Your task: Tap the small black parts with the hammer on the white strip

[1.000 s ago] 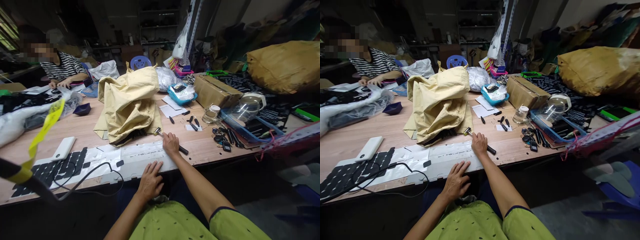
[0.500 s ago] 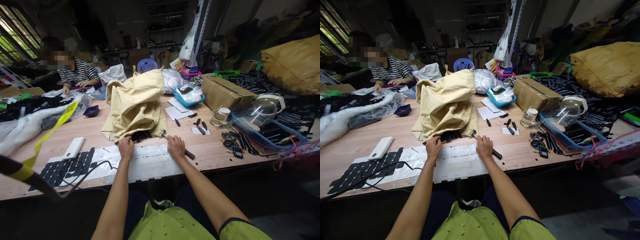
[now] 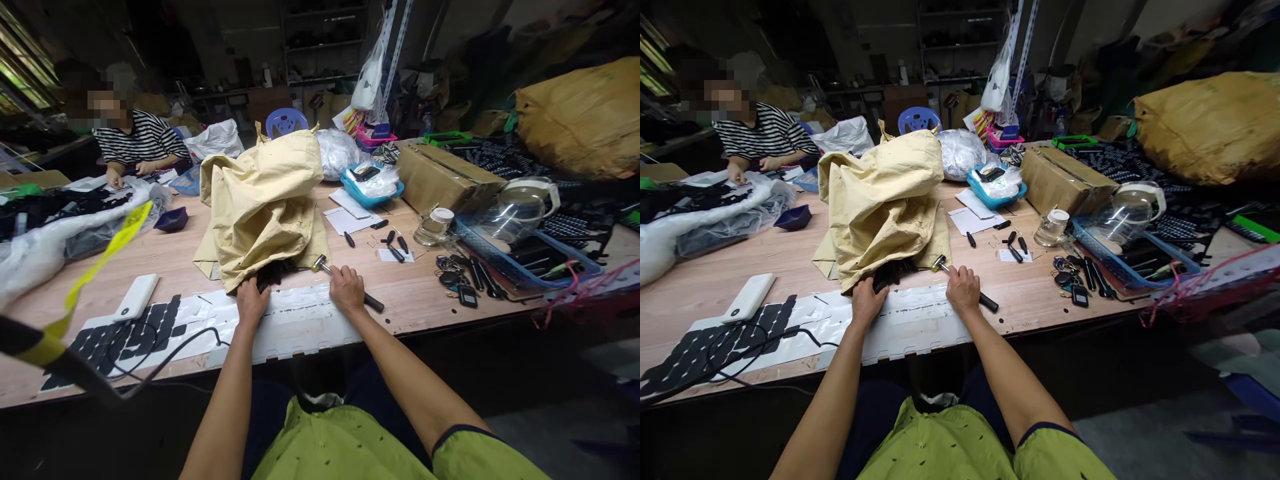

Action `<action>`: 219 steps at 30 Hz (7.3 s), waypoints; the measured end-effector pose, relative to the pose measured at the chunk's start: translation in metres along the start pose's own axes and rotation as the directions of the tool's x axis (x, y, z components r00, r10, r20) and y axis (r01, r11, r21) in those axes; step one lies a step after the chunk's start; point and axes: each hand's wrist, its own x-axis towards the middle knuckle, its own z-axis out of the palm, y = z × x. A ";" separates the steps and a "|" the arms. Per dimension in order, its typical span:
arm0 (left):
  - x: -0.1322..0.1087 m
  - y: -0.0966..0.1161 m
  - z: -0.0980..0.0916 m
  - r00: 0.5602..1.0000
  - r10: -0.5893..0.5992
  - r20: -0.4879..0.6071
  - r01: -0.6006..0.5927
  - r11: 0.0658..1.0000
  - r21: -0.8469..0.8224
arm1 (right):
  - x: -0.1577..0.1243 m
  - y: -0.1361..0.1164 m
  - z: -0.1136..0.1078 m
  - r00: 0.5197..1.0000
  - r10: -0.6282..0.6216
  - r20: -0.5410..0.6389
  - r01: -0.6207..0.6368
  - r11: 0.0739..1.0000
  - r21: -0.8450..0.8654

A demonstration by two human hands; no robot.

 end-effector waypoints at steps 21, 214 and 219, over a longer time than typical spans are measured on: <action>-0.053 0.017 0.004 0.957 0.264 -0.119 -0.289 0.872 -0.394 | 0.001 -0.004 -0.009 0.999 0.011 0.044 -0.008 0.999 -0.049; -0.165 0.046 0.025 0.860 0.487 -0.149 -0.508 0.795 -0.331 | 0.003 0.005 -0.008 0.998 0.016 0.053 -0.017 1.000 0.014; -0.061 0.043 0.006 0.974 -0.009 -0.224 -0.073 0.932 -0.356 | 0.004 0.003 -0.009 0.998 0.017 0.065 -0.019 1.000 0.018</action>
